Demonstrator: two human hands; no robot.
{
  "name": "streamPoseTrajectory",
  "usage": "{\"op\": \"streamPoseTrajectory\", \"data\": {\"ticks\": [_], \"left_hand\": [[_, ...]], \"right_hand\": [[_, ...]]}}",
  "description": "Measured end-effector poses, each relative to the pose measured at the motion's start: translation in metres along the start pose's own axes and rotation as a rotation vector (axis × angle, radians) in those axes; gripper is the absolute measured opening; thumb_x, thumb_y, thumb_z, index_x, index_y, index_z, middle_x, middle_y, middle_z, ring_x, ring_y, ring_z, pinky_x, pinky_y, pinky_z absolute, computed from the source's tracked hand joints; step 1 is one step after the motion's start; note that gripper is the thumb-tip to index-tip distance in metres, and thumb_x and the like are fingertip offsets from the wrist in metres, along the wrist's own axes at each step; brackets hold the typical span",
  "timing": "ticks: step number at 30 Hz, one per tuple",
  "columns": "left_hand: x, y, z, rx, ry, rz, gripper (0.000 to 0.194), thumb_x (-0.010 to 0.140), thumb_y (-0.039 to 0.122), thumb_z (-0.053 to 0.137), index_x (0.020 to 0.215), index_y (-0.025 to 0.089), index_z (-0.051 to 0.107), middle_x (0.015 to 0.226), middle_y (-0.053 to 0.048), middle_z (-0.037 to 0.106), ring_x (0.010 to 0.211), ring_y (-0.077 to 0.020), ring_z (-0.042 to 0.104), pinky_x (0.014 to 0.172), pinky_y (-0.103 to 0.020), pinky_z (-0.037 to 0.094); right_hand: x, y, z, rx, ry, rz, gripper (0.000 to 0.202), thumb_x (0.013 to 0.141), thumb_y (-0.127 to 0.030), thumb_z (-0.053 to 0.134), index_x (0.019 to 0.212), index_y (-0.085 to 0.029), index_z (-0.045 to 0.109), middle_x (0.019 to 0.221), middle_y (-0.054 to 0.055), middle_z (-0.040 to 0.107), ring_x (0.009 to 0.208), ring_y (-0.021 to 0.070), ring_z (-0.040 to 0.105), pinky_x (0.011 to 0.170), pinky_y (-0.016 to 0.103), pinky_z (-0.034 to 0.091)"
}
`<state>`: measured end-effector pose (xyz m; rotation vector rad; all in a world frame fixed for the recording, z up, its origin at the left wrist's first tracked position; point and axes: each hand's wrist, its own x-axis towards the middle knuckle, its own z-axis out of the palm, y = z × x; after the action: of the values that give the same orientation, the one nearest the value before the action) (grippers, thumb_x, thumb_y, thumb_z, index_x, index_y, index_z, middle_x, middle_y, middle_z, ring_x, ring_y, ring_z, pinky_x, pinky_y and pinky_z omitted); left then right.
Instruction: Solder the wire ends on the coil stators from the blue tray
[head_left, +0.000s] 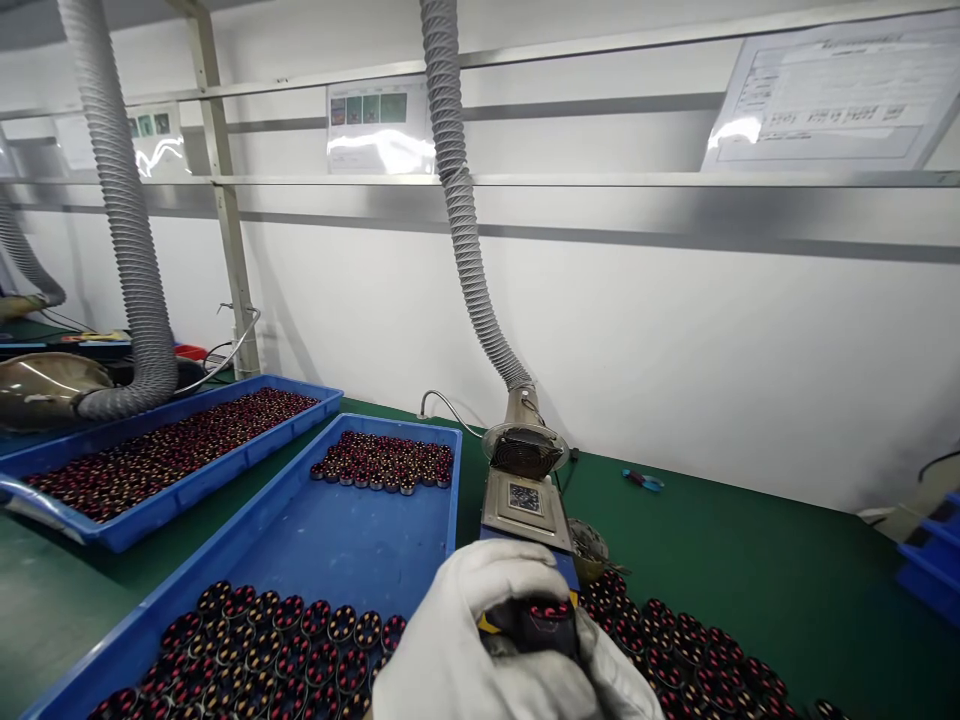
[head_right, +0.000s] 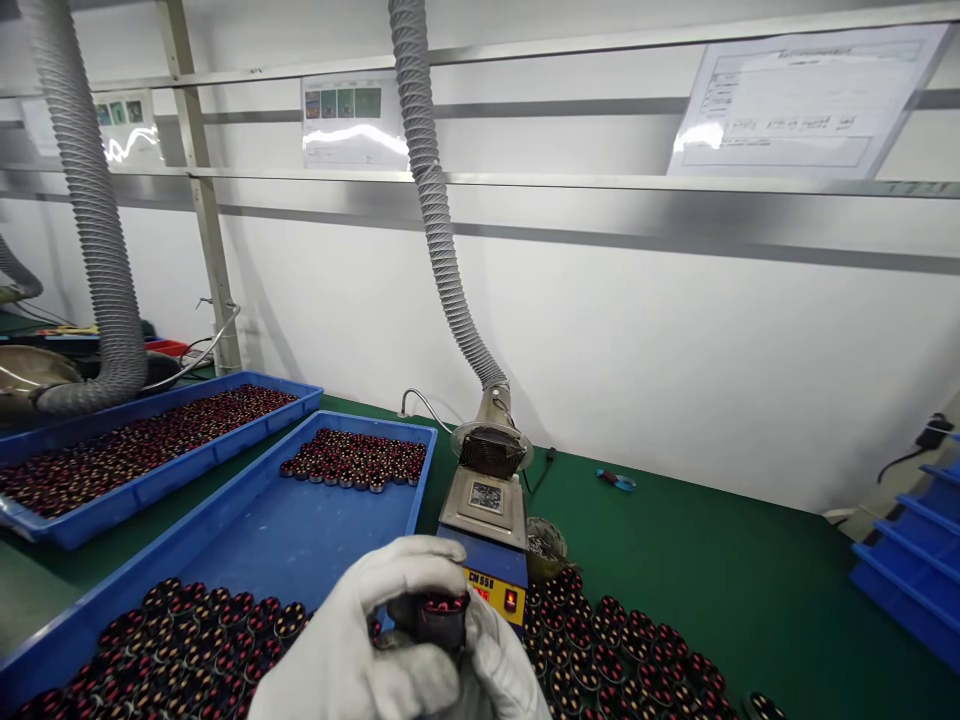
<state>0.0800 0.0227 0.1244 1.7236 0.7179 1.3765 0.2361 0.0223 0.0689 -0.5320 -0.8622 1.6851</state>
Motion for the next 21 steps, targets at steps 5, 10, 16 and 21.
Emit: {"op": "streamPoseTrajectory", "data": {"ticks": [5, 10, 16, 21], "left_hand": [[0.010, -0.005, 0.016, -0.323, 0.137, 0.029, 0.009, 0.061, 0.013, 0.066, 0.058, 0.019, 0.073, 0.070, -0.007, 0.072, 0.067, -0.0214, 0.067, 0.061, -0.026, 0.055], [0.008, -0.011, -0.001, -0.394, 0.313, -0.049, 0.009, 0.065, 0.022, 0.065, 0.059, 0.017, 0.070, 0.076, -0.008, 0.072, 0.073, -0.0230, 0.067, 0.064, -0.029, 0.055], [0.005, -0.001, -0.006, -0.290, -0.068, -0.198, 0.030, 0.055, 0.001, 0.058, 0.071, 0.020, 0.075, 0.093, -0.005, 0.069, 0.078, -0.0172, 0.065, 0.069, -0.021, 0.051], [0.005, -0.004, 0.007, -0.570, -0.020, -0.045, 0.024, 0.058, 0.003, 0.062, 0.065, 0.022, 0.075, 0.077, -0.004, 0.068, 0.062, -0.0150, 0.063, 0.056, -0.021, 0.051]], "right_hand": [[0.001, -0.002, 0.002, -0.003, 0.005, 0.020, 0.024, 0.064, -0.029, 0.076, 0.087, -0.026, 0.071, 0.082, 0.003, 0.072, 0.080, 0.0205, 0.065, 0.081, 0.035, 0.050], [-0.008, -0.007, 0.015, 0.045, -0.003, 0.037, 0.027, 0.069, -0.035, 0.073, 0.094, -0.024, 0.071, 0.087, 0.006, 0.073, 0.072, 0.0185, 0.067, 0.074, 0.034, 0.051], [-0.008, -0.020, 0.030, 0.040, 0.004, -0.006, 0.032, 0.060, -0.034, 0.080, 0.089, -0.023, 0.073, 0.087, 0.007, 0.072, 0.078, 0.0197, 0.066, 0.078, 0.033, 0.050], [-0.010, -0.018, 0.030, 0.031, 0.016, -0.005, 0.030, 0.060, -0.031, 0.080, 0.087, -0.022, 0.072, 0.086, 0.007, 0.071, 0.083, 0.0230, 0.065, 0.080, 0.038, 0.049]]}}
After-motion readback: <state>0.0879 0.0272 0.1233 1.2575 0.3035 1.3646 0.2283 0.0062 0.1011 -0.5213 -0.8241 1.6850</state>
